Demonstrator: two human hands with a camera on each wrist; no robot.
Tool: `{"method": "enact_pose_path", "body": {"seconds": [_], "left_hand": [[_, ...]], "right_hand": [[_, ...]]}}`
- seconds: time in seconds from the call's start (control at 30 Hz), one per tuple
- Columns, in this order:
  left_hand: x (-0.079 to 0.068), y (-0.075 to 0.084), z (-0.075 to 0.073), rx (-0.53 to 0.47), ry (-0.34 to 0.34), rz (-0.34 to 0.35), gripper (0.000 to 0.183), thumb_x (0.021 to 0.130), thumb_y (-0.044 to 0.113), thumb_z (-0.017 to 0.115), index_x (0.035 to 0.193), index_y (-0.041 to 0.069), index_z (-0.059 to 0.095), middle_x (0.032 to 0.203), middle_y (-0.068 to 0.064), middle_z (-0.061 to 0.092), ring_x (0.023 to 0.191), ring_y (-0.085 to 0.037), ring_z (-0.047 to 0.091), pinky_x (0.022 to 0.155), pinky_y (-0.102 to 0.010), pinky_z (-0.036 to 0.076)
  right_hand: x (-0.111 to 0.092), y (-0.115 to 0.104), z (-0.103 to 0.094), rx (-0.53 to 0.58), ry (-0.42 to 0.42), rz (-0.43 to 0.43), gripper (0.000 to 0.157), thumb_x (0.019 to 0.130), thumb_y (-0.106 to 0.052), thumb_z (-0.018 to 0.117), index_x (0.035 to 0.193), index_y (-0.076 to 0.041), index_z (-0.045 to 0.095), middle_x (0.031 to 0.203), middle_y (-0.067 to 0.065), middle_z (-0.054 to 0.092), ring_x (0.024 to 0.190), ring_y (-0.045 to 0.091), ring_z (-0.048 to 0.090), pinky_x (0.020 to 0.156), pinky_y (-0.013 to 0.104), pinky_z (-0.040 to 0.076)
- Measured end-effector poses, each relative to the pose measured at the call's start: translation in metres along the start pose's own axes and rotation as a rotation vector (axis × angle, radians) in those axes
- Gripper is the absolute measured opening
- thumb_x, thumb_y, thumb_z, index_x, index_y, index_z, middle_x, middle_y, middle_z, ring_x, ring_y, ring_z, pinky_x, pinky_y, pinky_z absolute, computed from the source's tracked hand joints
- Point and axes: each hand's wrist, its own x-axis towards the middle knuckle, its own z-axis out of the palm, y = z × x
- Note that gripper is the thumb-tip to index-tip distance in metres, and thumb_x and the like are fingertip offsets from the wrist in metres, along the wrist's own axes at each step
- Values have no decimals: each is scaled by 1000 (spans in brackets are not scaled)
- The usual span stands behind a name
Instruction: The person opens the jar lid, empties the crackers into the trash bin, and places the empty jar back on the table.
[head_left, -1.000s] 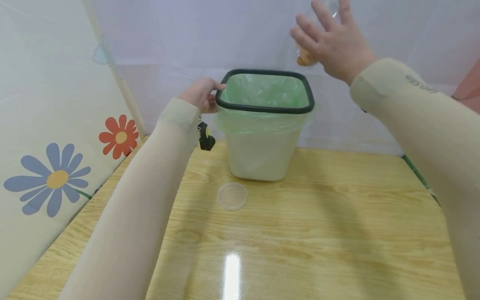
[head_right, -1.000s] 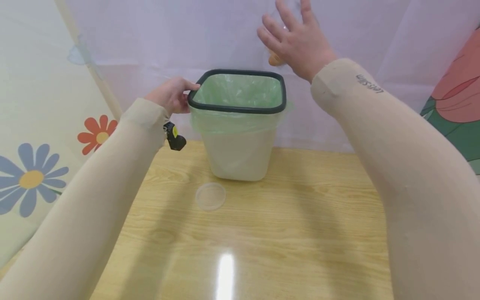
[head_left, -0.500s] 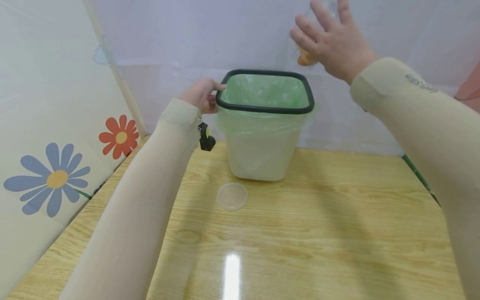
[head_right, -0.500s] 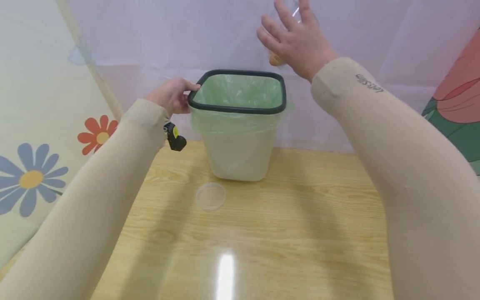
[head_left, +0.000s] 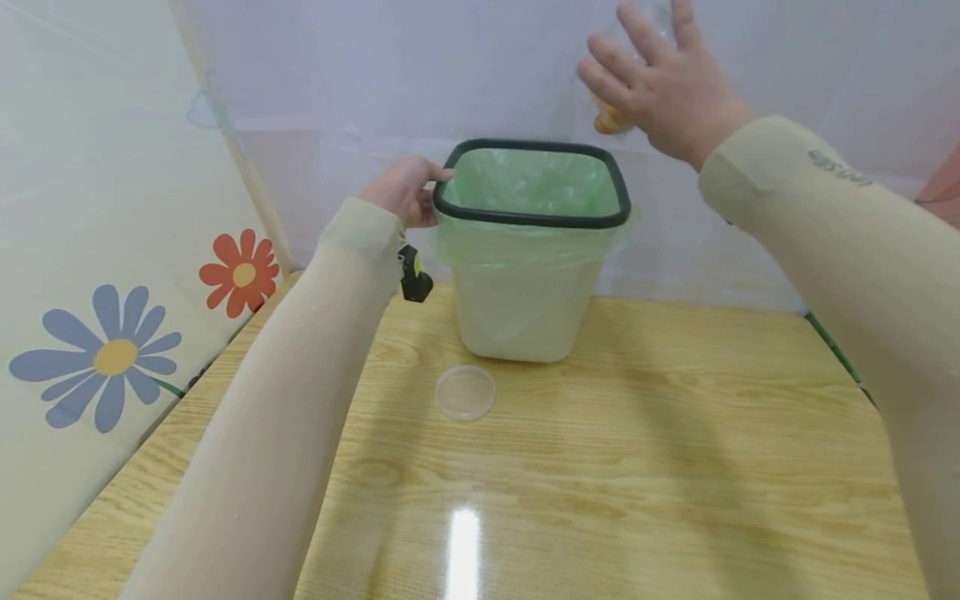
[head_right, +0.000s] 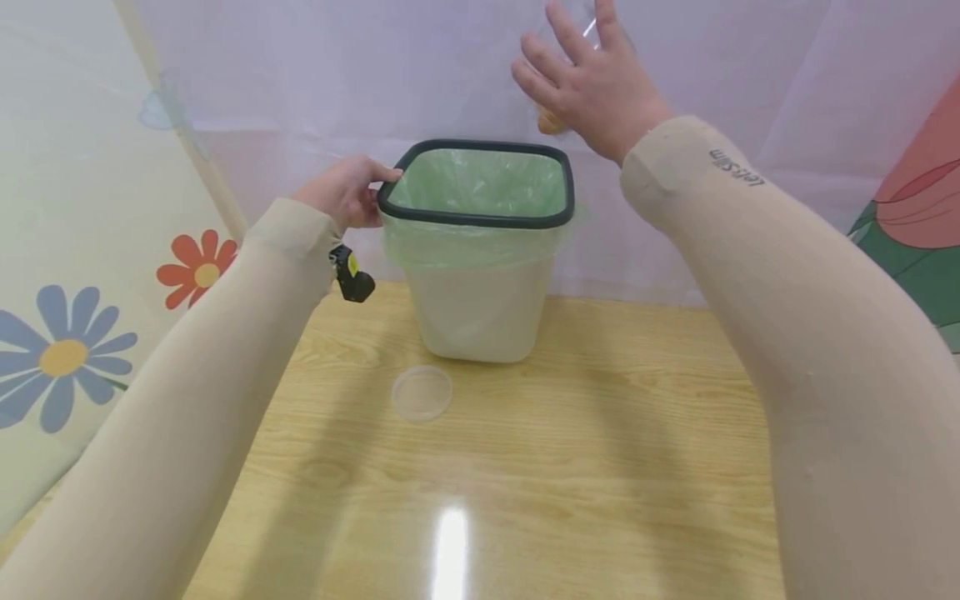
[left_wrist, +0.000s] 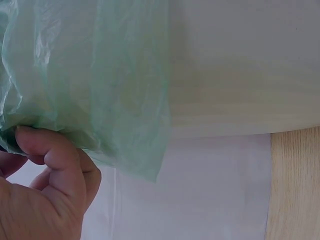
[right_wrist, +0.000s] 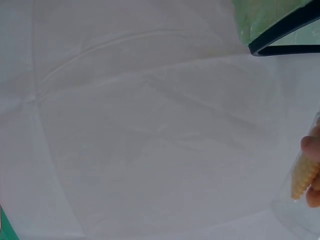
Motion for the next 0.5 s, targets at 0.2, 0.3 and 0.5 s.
{"method": "enact_pose_path", "body": {"seconds": [0.2,0.3,0.5], "left_hand": [[0,1,1,-9,4,-16,39,103,13,55,142,18,54,113,-4,56,78,-12,60,55,-25,53],[1,2,1,-9,2,-15,39,103,13,55,142,18,54,112,-4,55,79,-12,59,55,-25,53],[1,2,1,-16,11,-14,39,103,14,56,142,19,56,111,-4,56,80,-12,59,56,-25,52]], "right_hand": [[0,1,0,-4,0,-9,77,95,12,53,158,-7,15,165,20,16,152,43,8,119,65,-4],[0,1,0,-10,1,-12,77,94,12,55,158,-7,15,165,19,16,152,43,9,120,64,-4],[1,0,-2,-50,-5,-27,76,97,9,55,158,-7,14,165,18,14,153,42,7,121,63,-3]]}}
